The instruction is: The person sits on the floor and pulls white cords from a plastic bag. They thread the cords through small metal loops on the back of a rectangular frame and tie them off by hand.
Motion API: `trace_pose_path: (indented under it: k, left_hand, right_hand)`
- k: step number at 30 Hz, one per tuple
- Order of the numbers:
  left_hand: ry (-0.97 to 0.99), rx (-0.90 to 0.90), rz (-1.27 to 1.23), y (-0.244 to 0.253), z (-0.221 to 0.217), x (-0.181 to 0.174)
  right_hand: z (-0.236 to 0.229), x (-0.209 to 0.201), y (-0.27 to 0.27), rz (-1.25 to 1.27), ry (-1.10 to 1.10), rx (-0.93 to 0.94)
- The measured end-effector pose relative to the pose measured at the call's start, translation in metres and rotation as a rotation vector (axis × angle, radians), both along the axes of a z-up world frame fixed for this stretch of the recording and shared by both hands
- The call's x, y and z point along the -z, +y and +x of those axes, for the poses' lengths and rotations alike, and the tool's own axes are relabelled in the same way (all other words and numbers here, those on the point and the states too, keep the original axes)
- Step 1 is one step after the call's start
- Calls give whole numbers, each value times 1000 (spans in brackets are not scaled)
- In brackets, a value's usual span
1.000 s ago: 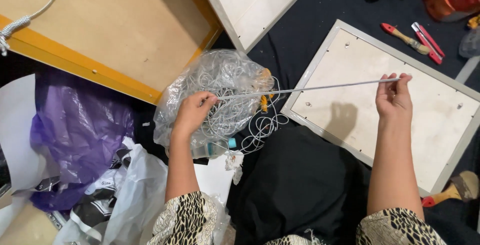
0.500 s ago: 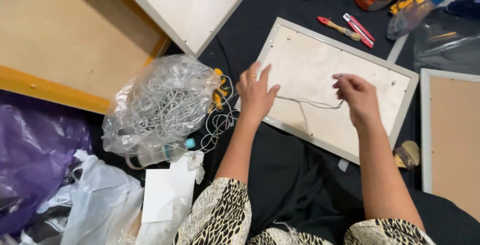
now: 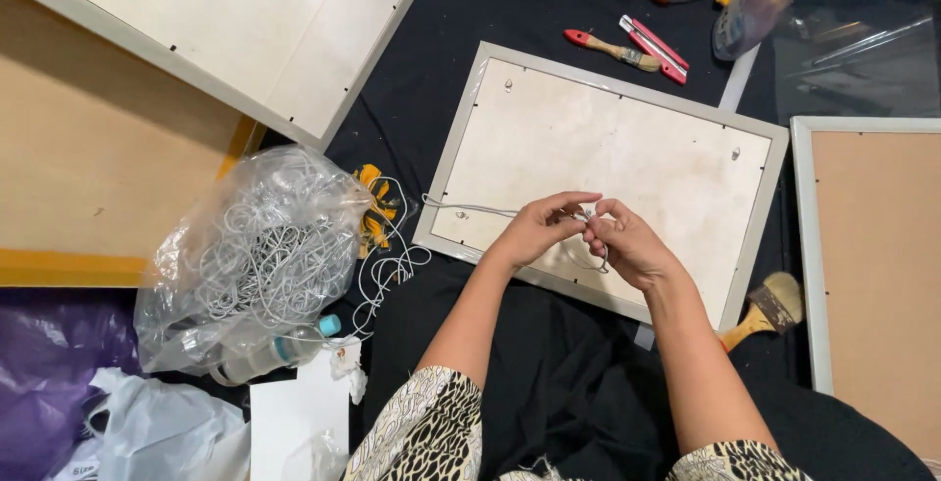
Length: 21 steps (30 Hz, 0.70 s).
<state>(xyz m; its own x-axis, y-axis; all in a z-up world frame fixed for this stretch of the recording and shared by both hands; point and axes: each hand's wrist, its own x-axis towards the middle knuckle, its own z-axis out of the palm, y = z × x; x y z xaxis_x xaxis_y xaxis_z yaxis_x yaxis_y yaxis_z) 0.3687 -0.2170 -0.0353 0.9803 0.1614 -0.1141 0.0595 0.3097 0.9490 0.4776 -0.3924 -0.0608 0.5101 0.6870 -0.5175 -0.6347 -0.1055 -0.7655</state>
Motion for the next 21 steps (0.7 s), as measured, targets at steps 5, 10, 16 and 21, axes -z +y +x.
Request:
trace_pose_path:
  k: [5,10,16,21]
  left_hand:
    - [141,-15,183,6,10,4]
    - [180,-361,431,61,21,73]
    - [280,-1094,141,140,-34,51]
    - [291,-899,261,117,-9,59]
  right_hand:
    - [5,-1,6,-63,12,-56]
    - [15,-42,-2,-197,-98,-130]
    - [57,-76,-41,-633,-518,-50]
    - [66,9,-33,-1141,-1509,-308]
